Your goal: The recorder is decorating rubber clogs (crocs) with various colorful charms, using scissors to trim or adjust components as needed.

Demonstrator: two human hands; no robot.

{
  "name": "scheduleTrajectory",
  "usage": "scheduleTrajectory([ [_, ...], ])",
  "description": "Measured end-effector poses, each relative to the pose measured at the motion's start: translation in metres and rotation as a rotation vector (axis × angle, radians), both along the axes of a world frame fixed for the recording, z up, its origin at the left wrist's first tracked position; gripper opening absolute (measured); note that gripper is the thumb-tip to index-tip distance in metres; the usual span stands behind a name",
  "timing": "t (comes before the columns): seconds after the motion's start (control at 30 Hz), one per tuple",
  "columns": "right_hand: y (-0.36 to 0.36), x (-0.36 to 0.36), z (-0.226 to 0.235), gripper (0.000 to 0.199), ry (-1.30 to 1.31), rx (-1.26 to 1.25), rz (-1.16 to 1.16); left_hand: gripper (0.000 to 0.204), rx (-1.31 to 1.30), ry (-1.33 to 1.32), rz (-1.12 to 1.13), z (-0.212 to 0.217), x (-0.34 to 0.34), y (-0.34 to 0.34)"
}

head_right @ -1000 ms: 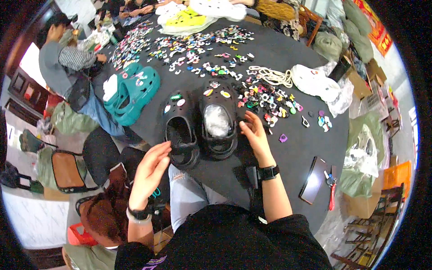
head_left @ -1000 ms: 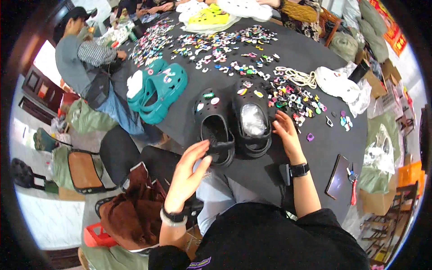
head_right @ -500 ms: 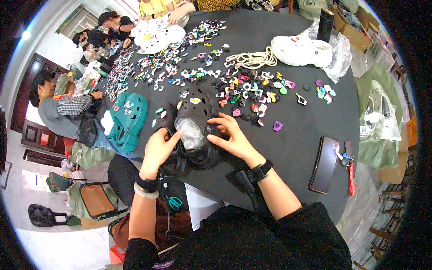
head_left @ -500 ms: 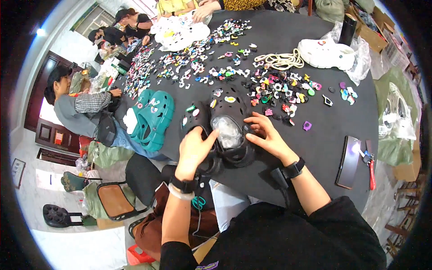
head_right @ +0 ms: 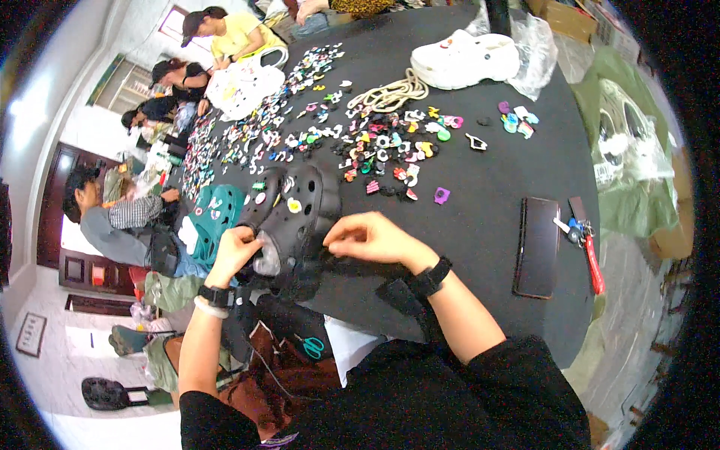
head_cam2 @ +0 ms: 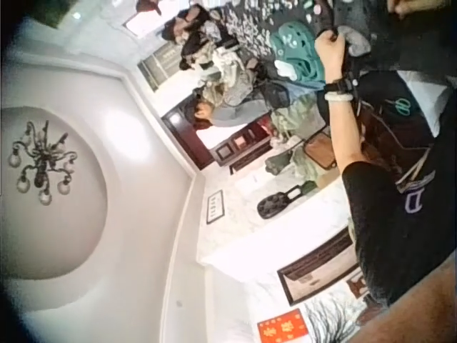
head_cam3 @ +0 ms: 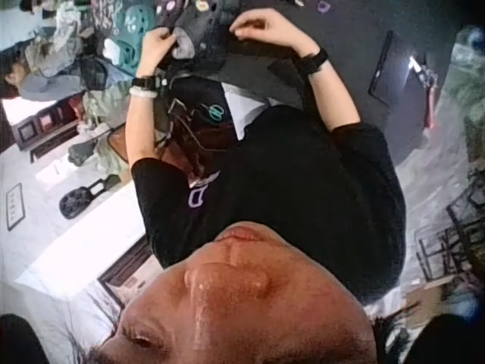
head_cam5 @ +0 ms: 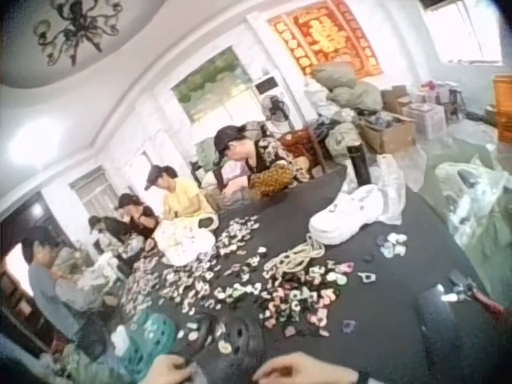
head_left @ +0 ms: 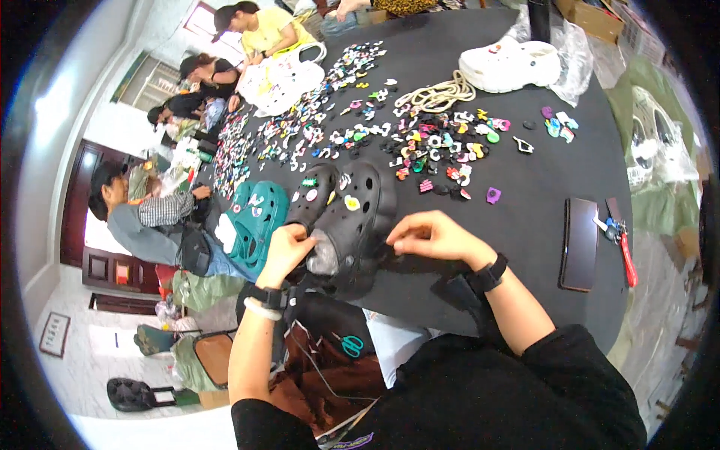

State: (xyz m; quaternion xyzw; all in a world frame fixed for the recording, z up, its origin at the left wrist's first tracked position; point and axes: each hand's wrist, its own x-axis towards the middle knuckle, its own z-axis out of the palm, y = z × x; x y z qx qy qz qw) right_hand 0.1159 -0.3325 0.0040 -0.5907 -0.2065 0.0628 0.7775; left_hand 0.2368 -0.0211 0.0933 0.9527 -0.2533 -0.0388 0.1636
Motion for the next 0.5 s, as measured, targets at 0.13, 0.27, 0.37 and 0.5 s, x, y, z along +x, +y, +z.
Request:
scheduleTrajectory([
  [0.13, -0.034, 0.008, 0.003, 0.019, 0.086, 0.229, -0.333, 0.022, 0.107, 0.101, -0.165, 0.037, -0.003, -0.001],
  [0.27, -0.039, 0.004, 0.005, 0.027, 0.099, 0.229, -0.44, 0.018, 0.26, 0.077, -0.592, 0.067, 0.012, -0.004],
  [0.37, -0.021, 0.002, 0.004, 0.053, -0.082, -0.295, -0.503, 0.016, 0.241, 0.058, -0.753, 0.071, 0.016, -0.017],
  [0.5, -0.004, 0.004, -0.002, 0.064, -0.221, -0.379, -0.391, 0.023, 0.294, 0.012, -0.794, 0.061, 0.016, -0.04],
])
